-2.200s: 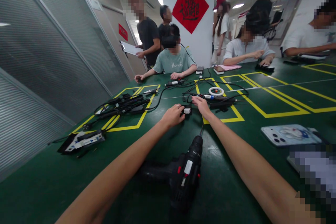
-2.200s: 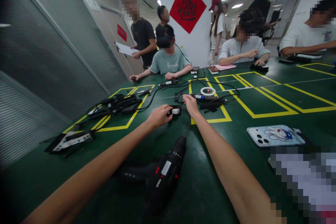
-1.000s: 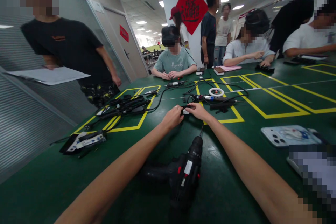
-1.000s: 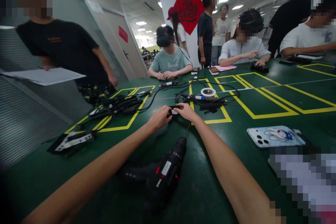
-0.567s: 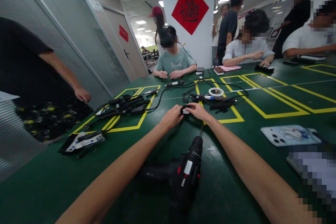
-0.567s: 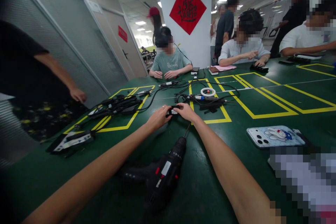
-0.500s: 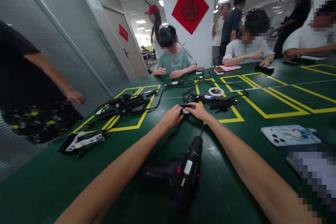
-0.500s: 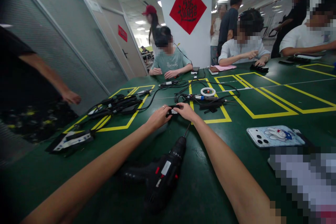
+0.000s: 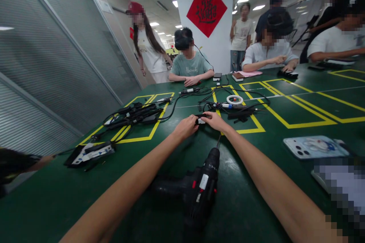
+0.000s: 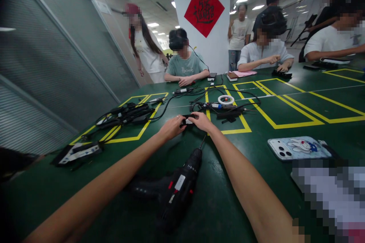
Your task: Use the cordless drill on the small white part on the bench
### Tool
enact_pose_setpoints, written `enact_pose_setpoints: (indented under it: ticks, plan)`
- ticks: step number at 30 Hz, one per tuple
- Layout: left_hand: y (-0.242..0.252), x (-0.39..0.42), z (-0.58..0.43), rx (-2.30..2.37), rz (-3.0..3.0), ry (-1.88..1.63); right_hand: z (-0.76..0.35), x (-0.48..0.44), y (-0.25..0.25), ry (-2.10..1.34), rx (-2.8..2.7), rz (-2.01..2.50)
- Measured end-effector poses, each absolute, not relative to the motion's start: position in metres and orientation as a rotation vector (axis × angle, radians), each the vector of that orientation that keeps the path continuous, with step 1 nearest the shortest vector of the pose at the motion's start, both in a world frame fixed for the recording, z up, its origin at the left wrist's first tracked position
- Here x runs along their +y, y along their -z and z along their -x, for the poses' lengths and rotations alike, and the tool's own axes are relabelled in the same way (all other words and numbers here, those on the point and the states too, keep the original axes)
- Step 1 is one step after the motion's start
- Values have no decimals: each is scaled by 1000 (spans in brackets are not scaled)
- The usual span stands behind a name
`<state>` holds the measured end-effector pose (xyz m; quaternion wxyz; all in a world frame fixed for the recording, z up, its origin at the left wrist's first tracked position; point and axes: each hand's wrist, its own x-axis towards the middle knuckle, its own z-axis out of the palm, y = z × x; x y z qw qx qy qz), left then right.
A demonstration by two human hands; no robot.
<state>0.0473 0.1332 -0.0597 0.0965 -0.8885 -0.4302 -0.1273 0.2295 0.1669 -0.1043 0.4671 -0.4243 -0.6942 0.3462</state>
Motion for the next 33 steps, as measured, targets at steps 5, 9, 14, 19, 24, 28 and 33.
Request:
enact_pose_setpoints:
  ticks: [5, 9, 14, 19, 24, 28, 33]
  plan:
    - [59, 133, -45, -1257, 2651, 427, -229, 161, 98, -874, -1658, 1044]
    - [59, 133, -43, -1245, 2658, 453, -230, 163, 99, -861, -1666, 1046]
    - [63, 136, -43, -1245, 2655, 463, -230, 169, 107, -840, -1687, 1060]
    - [58, 133, -41, -1201, 2662, 490, -231, 168, 103, -860, -1654, 1060]
    - [43, 129, -42, -1170, 2635, 592, -231, 168, 71, -797, -1312, 1010]
    - [35, 127, -43, -1120, 2610, 718, -215, 158, 47, -1392, -1277, 898]
    - [32, 124, -49, -1099, 2678, 790, -188, 150, 42, -1678, -1279, 786]
